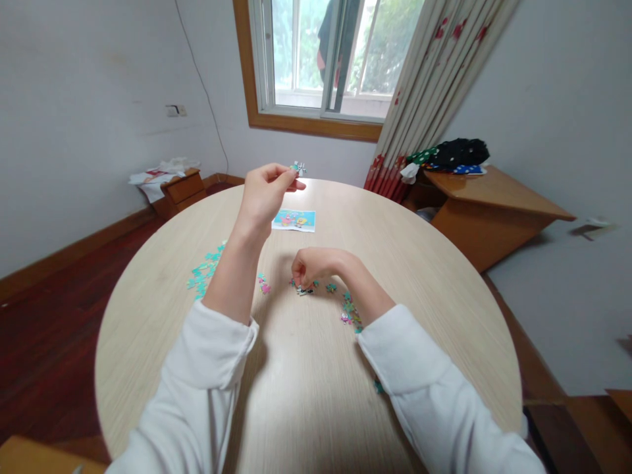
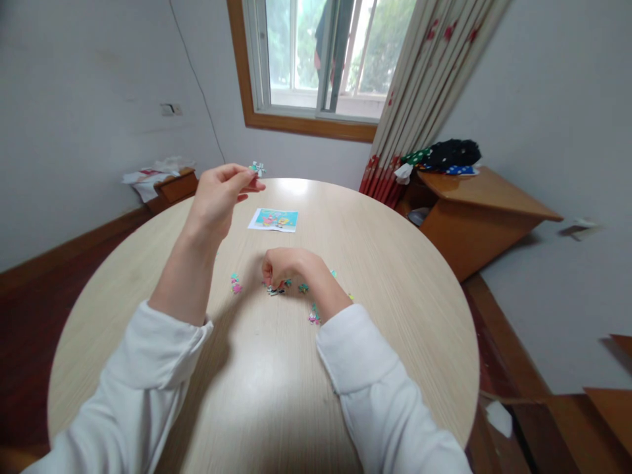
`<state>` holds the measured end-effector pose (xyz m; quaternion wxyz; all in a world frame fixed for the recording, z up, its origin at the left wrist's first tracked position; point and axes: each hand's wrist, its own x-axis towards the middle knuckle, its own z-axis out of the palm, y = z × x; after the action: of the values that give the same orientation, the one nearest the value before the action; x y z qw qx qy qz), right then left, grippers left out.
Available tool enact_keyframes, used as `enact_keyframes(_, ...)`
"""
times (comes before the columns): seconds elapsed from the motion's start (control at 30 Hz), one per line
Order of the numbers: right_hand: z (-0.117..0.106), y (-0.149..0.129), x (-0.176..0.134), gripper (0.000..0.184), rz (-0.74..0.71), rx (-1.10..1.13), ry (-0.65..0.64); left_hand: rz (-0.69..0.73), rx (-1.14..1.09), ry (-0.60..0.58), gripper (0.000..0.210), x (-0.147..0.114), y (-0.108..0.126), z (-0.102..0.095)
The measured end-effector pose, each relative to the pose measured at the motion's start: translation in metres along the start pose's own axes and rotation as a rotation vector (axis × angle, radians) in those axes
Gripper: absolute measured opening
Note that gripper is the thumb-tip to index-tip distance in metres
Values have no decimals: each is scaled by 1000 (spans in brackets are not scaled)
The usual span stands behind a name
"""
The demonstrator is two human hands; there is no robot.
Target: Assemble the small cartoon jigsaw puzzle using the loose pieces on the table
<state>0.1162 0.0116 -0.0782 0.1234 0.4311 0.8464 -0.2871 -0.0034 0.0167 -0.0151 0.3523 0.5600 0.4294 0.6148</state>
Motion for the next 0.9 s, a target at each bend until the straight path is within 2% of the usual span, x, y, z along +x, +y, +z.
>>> enact_keyframes(0.23, 1, 2, 1, 21, 32, -27, 22, 0, -17, 4, 16, 1, -2, 0)
enact_keyframes(0.9, 9, 21, 15, 23, -22, -23, 75, 17, -16, 14, 16, 0, 0, -1)
